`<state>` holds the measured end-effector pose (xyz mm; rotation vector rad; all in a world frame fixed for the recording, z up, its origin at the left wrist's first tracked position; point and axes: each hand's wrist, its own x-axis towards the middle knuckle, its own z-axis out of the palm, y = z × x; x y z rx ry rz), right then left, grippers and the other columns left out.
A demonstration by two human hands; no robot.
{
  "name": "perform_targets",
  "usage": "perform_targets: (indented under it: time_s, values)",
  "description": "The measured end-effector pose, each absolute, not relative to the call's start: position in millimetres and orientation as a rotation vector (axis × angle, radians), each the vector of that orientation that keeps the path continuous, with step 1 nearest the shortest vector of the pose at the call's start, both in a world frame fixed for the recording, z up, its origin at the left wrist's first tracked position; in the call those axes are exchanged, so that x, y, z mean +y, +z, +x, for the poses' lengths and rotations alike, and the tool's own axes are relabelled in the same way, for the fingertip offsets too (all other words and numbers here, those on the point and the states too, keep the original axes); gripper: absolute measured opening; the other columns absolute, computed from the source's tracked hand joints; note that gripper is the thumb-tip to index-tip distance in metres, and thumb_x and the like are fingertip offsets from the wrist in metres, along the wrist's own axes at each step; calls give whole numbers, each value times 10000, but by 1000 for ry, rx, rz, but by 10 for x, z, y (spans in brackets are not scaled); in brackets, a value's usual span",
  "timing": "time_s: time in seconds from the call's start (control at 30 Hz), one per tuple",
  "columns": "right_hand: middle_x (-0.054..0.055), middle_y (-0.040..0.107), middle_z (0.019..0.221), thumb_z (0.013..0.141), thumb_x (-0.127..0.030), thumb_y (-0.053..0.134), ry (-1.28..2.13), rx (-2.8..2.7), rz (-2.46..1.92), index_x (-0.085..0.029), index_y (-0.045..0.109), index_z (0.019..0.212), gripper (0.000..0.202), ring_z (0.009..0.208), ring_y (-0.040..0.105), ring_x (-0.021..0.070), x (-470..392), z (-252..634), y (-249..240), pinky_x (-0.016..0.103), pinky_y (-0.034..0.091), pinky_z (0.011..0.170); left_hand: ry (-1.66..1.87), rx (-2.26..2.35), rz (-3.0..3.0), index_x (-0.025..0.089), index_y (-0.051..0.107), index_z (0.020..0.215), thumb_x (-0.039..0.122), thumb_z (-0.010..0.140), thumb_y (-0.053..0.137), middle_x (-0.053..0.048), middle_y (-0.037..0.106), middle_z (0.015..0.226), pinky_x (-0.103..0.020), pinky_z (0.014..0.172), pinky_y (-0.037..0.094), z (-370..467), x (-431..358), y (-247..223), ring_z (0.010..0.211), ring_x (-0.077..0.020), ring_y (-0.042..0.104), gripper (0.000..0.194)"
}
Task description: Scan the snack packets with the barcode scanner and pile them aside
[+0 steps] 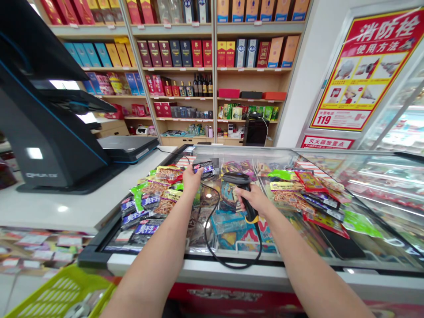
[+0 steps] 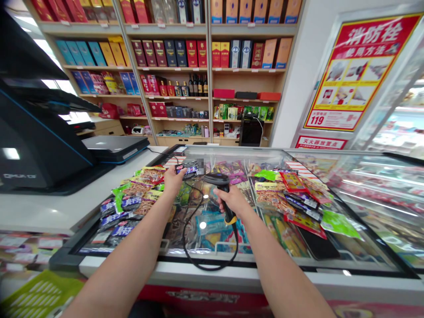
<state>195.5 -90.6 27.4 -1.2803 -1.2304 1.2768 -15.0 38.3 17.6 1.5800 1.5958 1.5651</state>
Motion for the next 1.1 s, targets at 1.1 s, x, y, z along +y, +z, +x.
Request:
perform_targets:
  time_s: [1.1]
  values:
    - [-46,551,489,656,-447,764,1023,-819,-1177,-188,522,705,357,381,502,91,-1459,3314,434,218,459,385,1111,1101,1296,140,611,743,191,636,711,-9,624,639,-309,681,530,2418,311,60,633,-158,625,156]
